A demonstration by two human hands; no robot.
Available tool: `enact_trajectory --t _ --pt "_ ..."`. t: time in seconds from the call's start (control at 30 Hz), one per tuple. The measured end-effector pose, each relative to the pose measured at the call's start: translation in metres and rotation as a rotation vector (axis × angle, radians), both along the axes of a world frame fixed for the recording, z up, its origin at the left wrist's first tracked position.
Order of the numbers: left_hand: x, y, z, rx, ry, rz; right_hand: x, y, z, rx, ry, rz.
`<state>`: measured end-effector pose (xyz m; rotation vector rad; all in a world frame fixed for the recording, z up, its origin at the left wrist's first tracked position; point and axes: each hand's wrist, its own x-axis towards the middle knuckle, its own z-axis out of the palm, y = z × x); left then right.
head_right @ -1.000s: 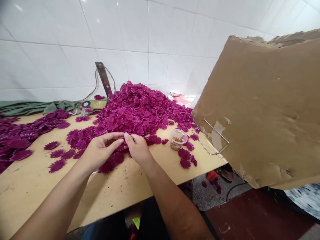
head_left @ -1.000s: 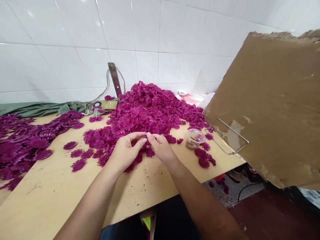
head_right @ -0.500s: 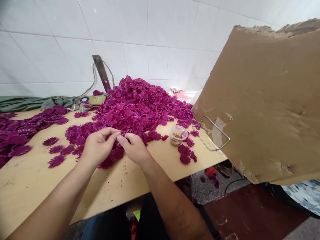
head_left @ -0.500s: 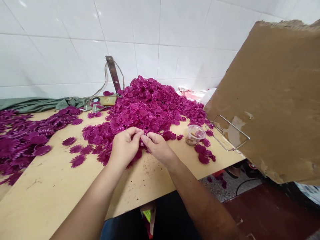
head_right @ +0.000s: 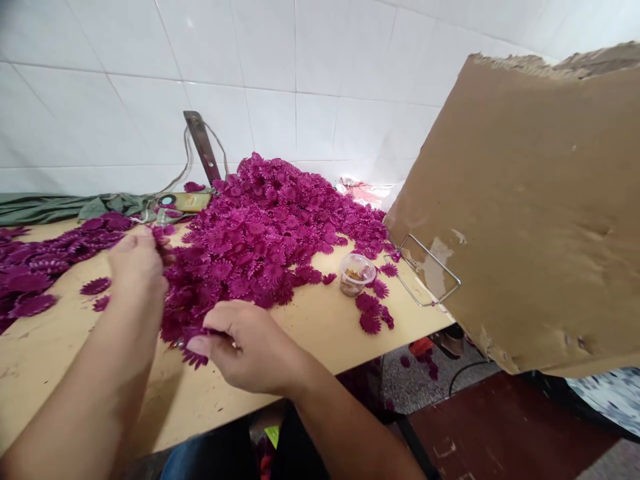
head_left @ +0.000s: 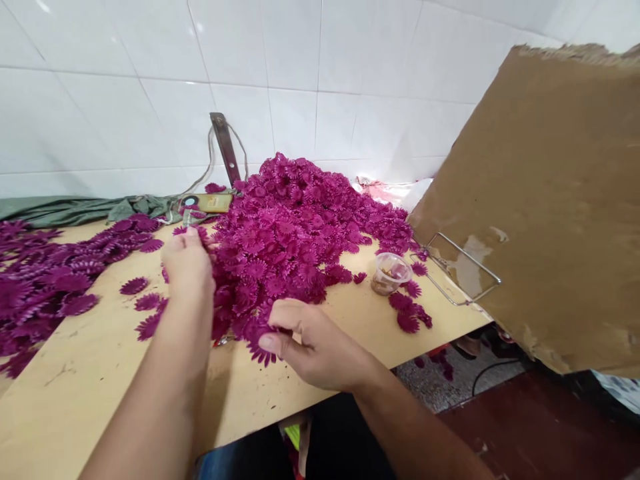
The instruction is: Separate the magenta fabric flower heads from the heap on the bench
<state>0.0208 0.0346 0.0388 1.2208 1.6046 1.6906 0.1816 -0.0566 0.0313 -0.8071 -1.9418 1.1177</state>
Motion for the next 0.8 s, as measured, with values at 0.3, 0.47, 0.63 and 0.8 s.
enact_trajectory --t 0.3,0.47,0.63,0.8 --pt "0.007 -0.026 -0.006 -0.217 -0.435 -0.257 0.010 0.030 -0.015 -0.339 0.338 -0.330" --pt "0.013 -0.034 -0.007 -0.354 -0.607 -0.363 0.005 0.035 -0.022 -0.206 0.236 -0.472" --pt "0.020 -0.048 -0.005 -0.390 -0.802 -0.540 0.002 0.048 -0.032 -0.235 0.262 -0.498" --pt "0.023 -0.055 -0.008 -0.370 -0.759 -0.552 0.001 0.051 -0.031 -0.408 0.325 -0.380"
